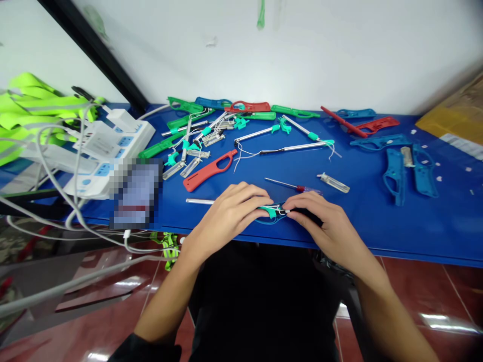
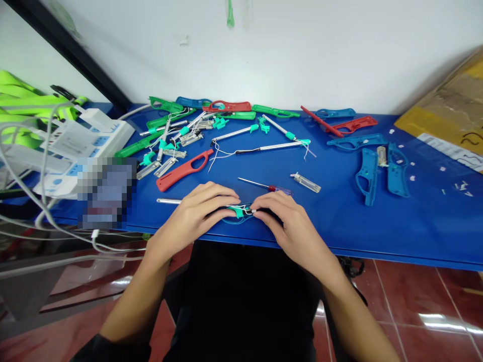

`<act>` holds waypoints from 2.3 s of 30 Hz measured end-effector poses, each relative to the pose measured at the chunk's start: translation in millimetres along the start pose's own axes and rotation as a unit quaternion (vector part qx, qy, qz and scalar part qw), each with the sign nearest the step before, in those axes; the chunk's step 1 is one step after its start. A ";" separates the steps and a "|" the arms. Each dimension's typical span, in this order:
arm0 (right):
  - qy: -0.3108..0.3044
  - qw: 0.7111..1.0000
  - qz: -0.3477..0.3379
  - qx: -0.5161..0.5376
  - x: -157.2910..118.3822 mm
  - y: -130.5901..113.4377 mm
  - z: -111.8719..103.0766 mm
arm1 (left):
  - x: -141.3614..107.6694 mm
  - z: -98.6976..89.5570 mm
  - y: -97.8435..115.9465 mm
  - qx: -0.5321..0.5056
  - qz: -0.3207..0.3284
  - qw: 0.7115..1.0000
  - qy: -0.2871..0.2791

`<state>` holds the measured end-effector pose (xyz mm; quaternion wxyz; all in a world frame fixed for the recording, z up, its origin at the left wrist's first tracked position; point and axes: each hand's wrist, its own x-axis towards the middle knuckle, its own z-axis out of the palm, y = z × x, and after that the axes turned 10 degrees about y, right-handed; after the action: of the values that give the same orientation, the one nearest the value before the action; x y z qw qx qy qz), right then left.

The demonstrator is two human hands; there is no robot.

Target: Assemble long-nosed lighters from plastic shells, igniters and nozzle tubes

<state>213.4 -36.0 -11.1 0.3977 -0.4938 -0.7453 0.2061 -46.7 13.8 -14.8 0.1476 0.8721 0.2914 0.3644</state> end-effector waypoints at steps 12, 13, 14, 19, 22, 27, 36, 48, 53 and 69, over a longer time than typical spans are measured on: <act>0.005 1.000 -0.006 0.007 0.3 2.8 1.1 | -1.3 -0.1 1.8 -0.009 0.043 0.999 0.028; 0.006 1.000 -0.007 0.007 0.1 2.9 1.2 | -1.5 -0.2 1.9 -0.009 0.045 0.999 0.029; 0.008 1.000 -0.007 0.008 -0.1 2.8 1.3 | -1.6 -0.4 2.0 -0.008 0.049 0.998 0.031; 0.010 1.000 -0.008 0.007 -0.3 2.3 1.4 | -1.5 -1.9 2.9 -0.002 0.057 0.998 0.030; 0.006 1.000 -0.007 0.006 0.0 2.4 1.6 | -1.0 -1.8 3.0 -0.005 0.049 0.998 0.031; 0.004 1.000 -0.008 0.005 -0.4 2.8 1.3 | -0.5 -0.8 4.0 -0.013 0.050 0.998 0.029; 0.003 1.000 -0.010 0.003 -0.5 1.5 1.1 | -2.3 0.9 3.7 -0.005 0.042 0.999 0.013; -0.005 0.999 -0.033 -0.030 -1.8 2.1 3.0 | 0.7 -0.4 10.2 -0.023 0.029 0.999 -0.014; 0.000 0.997 -0.050 -0.053 -3.2 -1.5 3.4 | -0.7 -0.1 9.1 -0.013 0.042 0.999 0.012; 0.017 0.993 -0.089 -0.078 -3.4 -0.3 4.3 | 0.3 -2.9 10.4 -0.044 -0.003 0.995 0.090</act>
<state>210.6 -38.8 -14.8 0.3873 -0.4587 -0.7932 0.1024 -44.4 6.0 -7.8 0.1598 0.8279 0.2895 0.4530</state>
